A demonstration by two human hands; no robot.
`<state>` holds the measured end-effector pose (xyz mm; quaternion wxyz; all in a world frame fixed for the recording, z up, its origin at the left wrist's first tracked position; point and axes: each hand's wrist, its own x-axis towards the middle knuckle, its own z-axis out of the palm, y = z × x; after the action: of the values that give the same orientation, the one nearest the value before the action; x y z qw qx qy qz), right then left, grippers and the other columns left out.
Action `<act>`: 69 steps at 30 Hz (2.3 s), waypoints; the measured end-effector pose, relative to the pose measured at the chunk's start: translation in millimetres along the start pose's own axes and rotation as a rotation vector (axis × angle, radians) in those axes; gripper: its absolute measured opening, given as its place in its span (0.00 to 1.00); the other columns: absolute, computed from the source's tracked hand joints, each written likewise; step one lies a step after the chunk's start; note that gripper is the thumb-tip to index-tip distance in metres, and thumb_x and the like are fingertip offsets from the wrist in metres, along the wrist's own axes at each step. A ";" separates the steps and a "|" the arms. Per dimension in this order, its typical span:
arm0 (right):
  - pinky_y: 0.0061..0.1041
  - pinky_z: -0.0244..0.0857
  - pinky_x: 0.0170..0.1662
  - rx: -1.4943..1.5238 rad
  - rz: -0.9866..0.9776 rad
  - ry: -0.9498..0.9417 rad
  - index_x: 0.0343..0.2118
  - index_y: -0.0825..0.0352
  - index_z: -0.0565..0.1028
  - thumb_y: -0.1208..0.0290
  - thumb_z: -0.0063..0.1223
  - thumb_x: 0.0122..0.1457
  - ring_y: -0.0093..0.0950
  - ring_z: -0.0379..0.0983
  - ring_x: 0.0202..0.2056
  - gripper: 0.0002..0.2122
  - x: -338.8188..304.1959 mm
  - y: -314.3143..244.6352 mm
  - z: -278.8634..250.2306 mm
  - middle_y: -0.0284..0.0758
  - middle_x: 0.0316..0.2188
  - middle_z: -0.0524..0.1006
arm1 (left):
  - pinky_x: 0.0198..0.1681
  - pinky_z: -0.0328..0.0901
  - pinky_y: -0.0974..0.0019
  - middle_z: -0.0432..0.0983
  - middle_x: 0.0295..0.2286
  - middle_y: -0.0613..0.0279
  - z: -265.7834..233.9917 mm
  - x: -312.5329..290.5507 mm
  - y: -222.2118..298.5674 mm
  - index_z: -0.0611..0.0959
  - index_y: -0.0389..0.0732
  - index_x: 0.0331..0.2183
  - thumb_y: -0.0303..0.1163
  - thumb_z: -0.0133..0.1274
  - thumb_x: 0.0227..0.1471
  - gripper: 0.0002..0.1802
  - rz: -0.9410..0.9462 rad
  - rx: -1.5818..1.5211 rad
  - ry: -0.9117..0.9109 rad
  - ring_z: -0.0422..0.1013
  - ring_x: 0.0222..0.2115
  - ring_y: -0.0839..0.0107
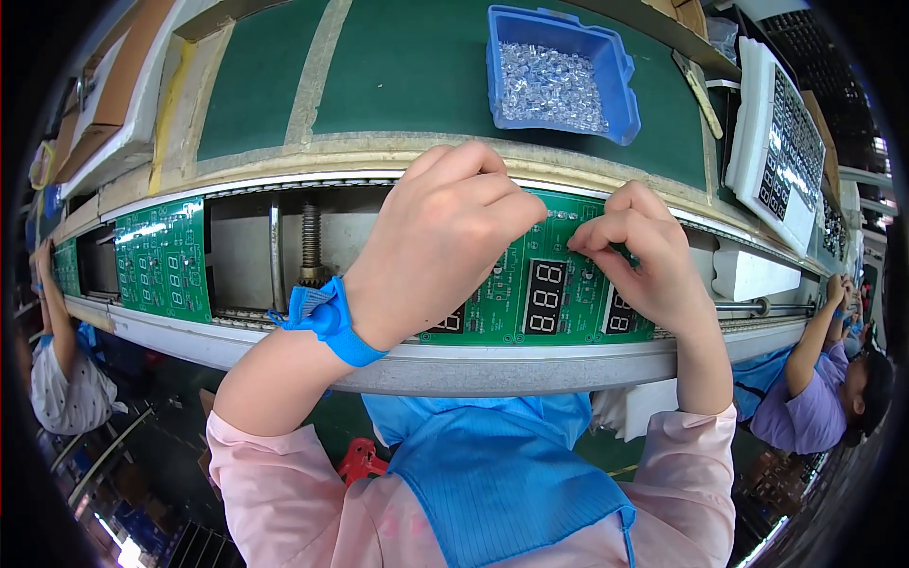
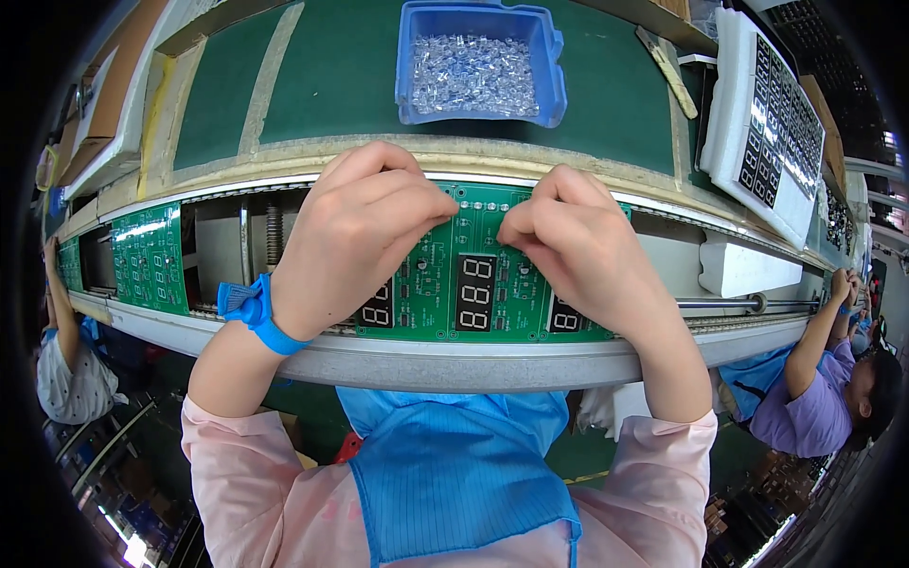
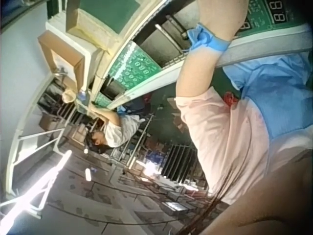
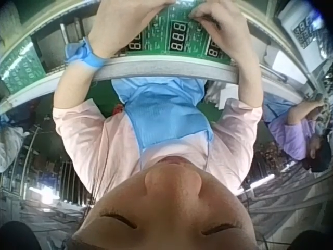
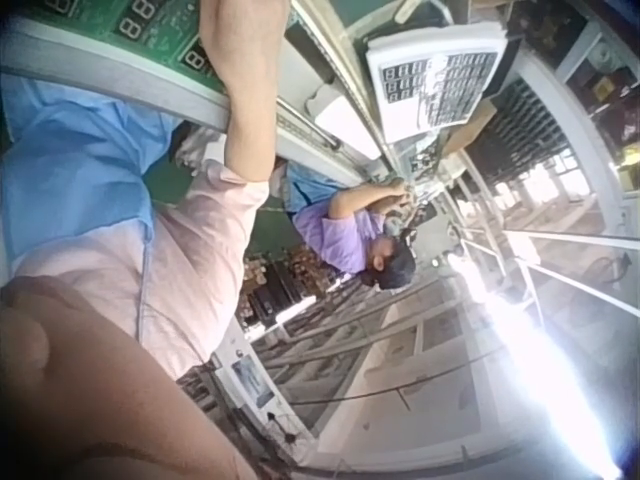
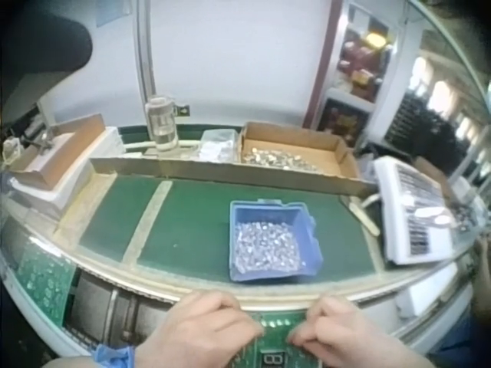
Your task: The person assembles digital display components onto green circuit boards by hand on a factory assembly line.
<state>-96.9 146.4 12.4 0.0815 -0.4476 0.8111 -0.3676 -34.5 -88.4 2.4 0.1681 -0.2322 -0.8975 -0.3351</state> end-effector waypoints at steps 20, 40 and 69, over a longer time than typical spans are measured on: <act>0.32 0.65 0.33 -0.245 -0.034 0.105 0.31 0.63 0.75 0.79 0.58 0.45 0.32 0.70 0.29 0.09 0.8 -18.4 4.3 0.34 0.22 0.71 | 0.37 0.70 0.66 0.80 0.27 0.58 3.8 3.1 7.7 0.87 0.36 0.32 0.18 0.62 0.42 0.10 -0.215 -0.358 -0.039 0.75 0.33 0.66; 0.30 0.72 0.36 -0.794 -0.114 0.202 0.21 0.65 0.80 0.73 0.58 0.41 0.34 0.76 0.36 0.03 109.1 15.7 -2.8 0.35 0.24 0.79 | 0.38 0.67 0.69 0.82 0.27 0.67 12.4 6.0 9.0 0.87 0.40 0.26 0.20 0.64 0.40 0.06 -0.329 -0.387 -0.088 0.70 0.33 0.72; 0.24 0.68 0.34 0.233 0.111 0.654 0.34 0.72 0.77 0.77 0.53 0.60 0.30 0.76 0.31 0.05 9.6 -11.0 0.0 0.38 0.29 0.76 | 0.34 0.66 0.68 0.83 0.28 0.67 20.1 18.5 14.5 0.74 0.40 0.16 0.16 0.64 0.36 0.14 -0.071 -0.170 -0.156 0.68 0.33 0.67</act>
<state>-95.1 135.2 21.6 -0.1121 -0.2490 0.7700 -0.5767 -45.2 -59.5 4.0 0.0653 -0.2390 -0.8839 -0.3966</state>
